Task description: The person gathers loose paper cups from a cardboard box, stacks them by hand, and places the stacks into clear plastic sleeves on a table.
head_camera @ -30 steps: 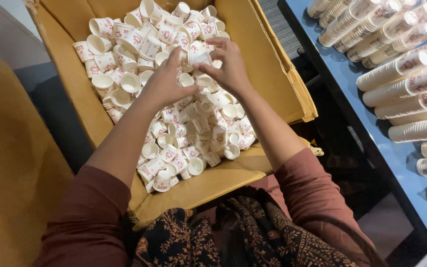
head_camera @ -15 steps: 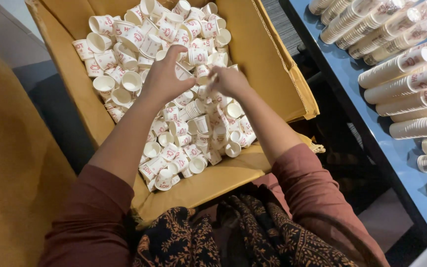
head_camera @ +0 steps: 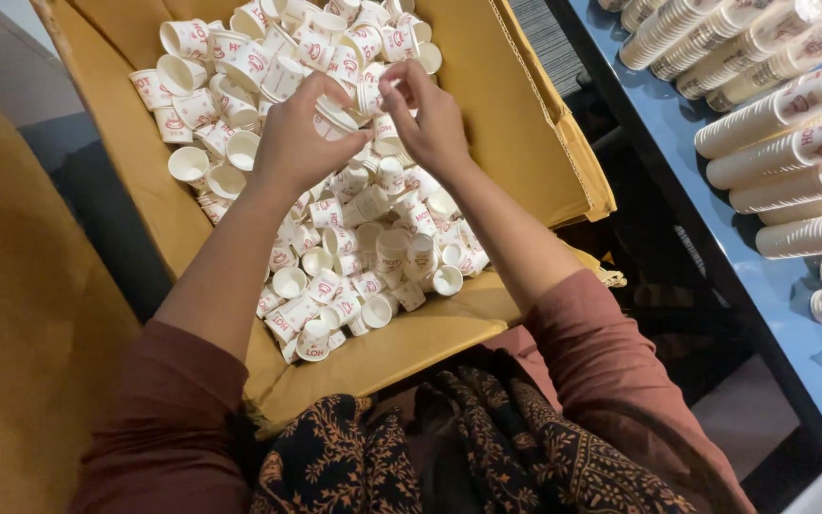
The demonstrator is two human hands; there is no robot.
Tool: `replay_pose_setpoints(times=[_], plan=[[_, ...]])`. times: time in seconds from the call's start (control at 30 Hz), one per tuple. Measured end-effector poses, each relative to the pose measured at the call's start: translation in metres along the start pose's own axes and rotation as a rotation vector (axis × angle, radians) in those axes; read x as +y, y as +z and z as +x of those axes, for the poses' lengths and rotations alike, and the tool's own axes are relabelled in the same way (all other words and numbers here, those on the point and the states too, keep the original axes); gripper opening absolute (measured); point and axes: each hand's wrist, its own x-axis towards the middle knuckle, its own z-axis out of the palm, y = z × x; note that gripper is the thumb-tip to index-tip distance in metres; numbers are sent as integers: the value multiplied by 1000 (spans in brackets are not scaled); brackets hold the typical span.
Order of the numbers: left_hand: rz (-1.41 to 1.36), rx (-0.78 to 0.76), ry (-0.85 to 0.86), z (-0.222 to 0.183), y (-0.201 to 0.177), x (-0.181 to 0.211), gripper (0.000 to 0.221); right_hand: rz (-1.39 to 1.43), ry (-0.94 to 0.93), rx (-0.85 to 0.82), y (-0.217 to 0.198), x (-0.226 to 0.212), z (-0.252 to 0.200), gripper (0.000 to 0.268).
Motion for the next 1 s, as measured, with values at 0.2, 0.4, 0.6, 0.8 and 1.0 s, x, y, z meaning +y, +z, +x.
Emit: replay_pose_setpoints(times=[0.2, 0.4, 0.6, 0.8, 1.0], plan=[[-36, 91, 165, 6, 13, -19, 45, -973, -431, -460, 56, 96, -45, 56], [57, -57, -91, -1, -3, 7, 50, -928, 100, -621, 38, 79, -13, 35], [53, -37, -40, 7, 15, -12, 60, -245, 161, -344, -38, 15, 9, 72], [39, -53, 56, 2, 17, -19, 73, 255, 246, -327, -15, -12, 3, 35], [-35, 13, 76, 7, 9, -6, 87, 490, 0, -119, -11, 19, 7, 17]])
